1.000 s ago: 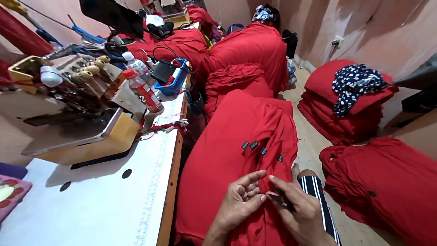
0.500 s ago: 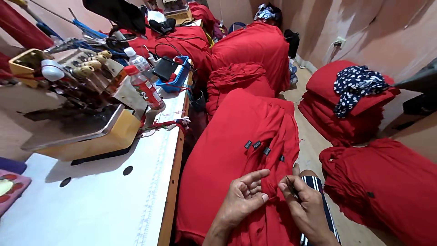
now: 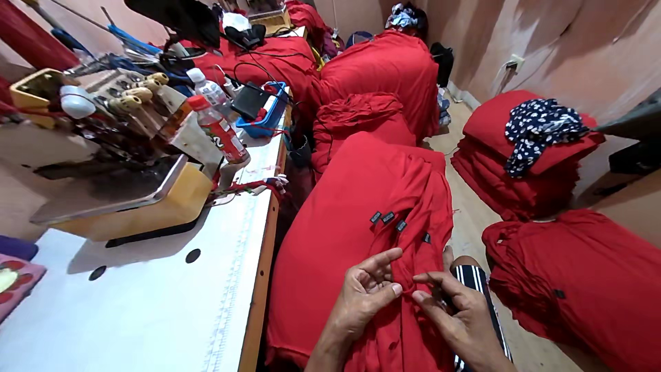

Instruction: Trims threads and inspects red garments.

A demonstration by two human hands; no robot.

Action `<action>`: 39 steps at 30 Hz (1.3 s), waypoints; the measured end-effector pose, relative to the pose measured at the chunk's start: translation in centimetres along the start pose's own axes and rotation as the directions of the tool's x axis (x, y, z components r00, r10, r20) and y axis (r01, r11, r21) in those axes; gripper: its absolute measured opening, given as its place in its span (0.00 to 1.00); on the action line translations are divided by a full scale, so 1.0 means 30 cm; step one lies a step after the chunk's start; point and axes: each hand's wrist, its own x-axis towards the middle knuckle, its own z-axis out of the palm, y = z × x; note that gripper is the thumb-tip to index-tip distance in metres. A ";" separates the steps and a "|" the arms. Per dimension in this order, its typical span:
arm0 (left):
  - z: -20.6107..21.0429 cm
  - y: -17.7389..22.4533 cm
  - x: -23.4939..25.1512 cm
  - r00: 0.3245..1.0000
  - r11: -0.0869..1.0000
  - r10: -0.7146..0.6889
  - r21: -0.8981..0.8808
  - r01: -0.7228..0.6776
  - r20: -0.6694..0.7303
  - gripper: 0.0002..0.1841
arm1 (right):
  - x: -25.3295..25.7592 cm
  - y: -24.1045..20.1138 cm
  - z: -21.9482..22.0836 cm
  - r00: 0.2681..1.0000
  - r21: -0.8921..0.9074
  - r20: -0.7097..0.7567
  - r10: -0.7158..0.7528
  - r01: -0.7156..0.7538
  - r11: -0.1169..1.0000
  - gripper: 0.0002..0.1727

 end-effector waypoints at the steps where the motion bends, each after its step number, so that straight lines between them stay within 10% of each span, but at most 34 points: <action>1: -0.002 -0.001 0.000 1.000 1.000 -0.006 -0.008 0.006 -0.004 0.28 | -0.004 0.008 0.003 1.000 -0.017 0.029 -0.010 0.010 1.000 0.14; 19: 0.010 -0.035 -0.007 0.975 0.922 0.168 0.327 -0.208 0.145 0.27 | 0.039 -0.014 0.014 0.984 0.113 -0.055 0.169 -0.162 0.980 0.06; 39: 0.008 -0.015 -0.004 0.989 0.983 0.090 0.147 -0.107 0.114 0.29 | 0.020 -0.026 -0.011 0.974 0.237 -0.017 0.224 -0.214 0.948 0.06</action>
